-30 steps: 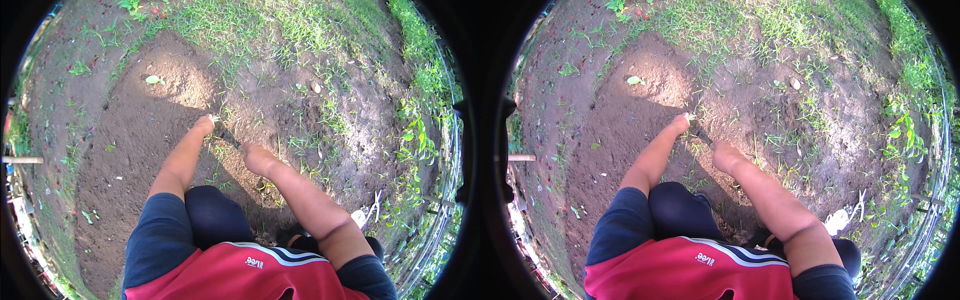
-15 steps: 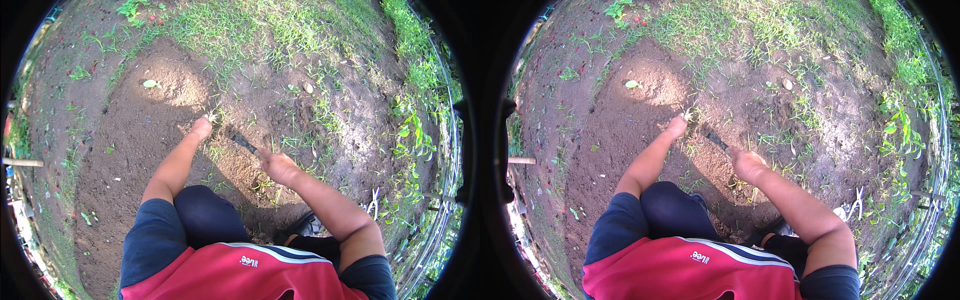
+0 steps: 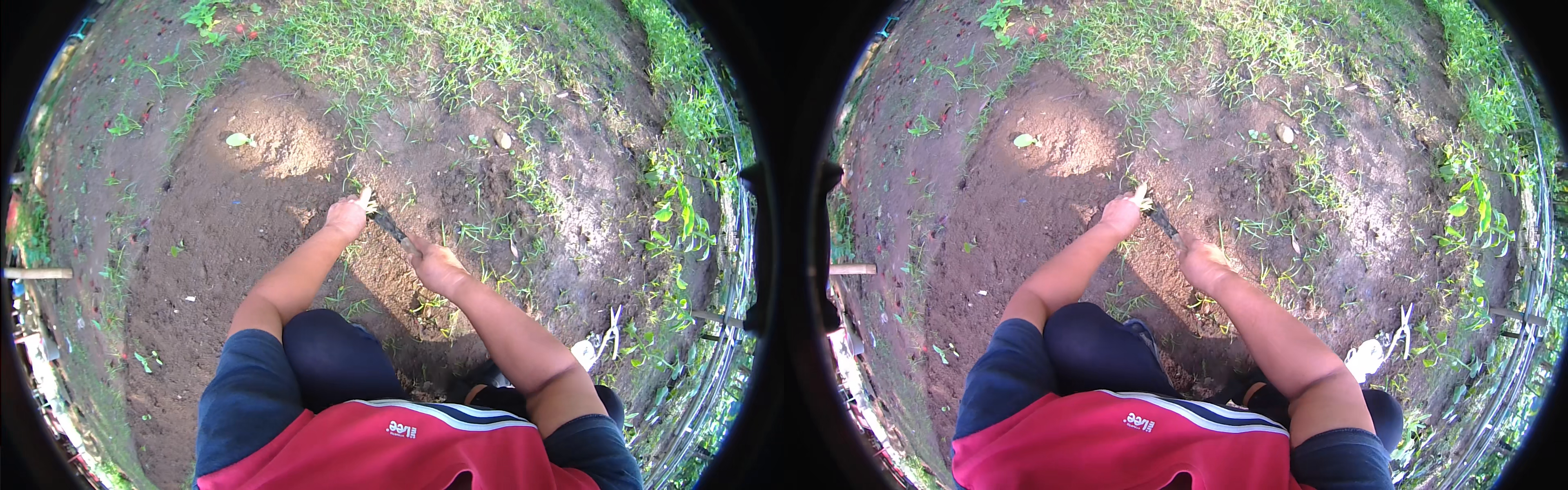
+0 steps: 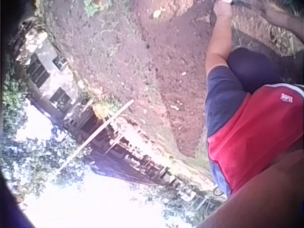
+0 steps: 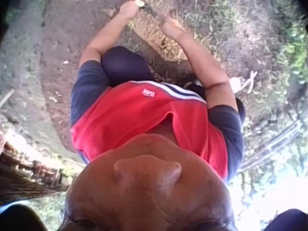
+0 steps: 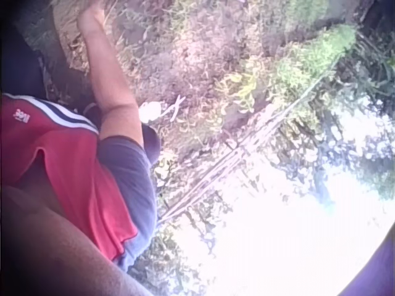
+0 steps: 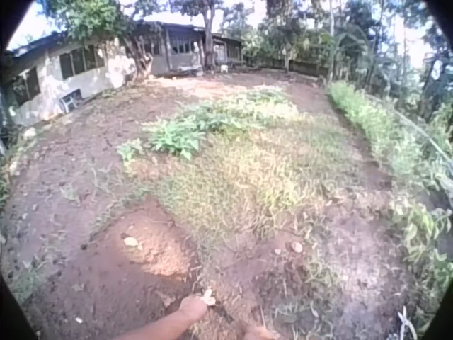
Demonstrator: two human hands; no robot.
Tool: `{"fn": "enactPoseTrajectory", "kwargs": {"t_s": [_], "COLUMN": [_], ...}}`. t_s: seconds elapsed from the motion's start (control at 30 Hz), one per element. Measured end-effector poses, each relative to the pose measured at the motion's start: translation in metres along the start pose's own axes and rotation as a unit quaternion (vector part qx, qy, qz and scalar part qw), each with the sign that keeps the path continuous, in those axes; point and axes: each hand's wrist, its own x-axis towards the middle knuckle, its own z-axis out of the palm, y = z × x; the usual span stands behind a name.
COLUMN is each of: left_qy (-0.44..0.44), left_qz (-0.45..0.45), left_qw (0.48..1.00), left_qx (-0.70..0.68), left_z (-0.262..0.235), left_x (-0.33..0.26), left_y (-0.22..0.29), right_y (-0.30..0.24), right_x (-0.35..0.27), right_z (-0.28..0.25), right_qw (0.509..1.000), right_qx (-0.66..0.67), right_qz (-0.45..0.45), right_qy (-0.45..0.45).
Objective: The person uses a small hand hoe to loosen soil and remove weeds from a garden bed. They repeatedly scrape the ground and pull out grass by hand, clearing a patch of soil.
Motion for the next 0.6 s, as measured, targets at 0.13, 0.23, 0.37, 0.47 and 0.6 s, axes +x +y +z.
{"fn": "enactPoseTrajectory", "kwargs": {"t_s": [0.13,0.23,0.37,0.47,0.6], "left_qy": [0.022,0.020,-0.007,-0.047,-0.030], "left_qz": [-0.012,-0.026,-0.073,-0.098,-0.068], "left_qw": [0.999,0.998,0.997,0.993,0.996], "left_qx": [0.048,0.045,0.008,-0.042,-0.057], "left_z": [0.014,0.016,0.007,-0.002,-0.005], "left_x": [0.023,0.035,0.044,0.047,0.040], "left_y": [-0.005,-0.004,-0.002,-0.003,-0.006], "right_y": [-0.001,-0.006,-0.004,-0.002,-0.003], "right_x": [0.002,0.004,0.003,0.007,0.011], "right_z": [-0.003,-0.004,-0.005,-0.005,0.002], "right_qw": [1.000,0.999,1.000,1.000,0.999], "right_qx": [-0.002,-0.003,0.002,0.014,-0.032], "right_qz": [0.017,0.037,0.008,0.013,0.005], "right_qy": [-0.013,-0.008,-0.003,0.011,0.014]}}
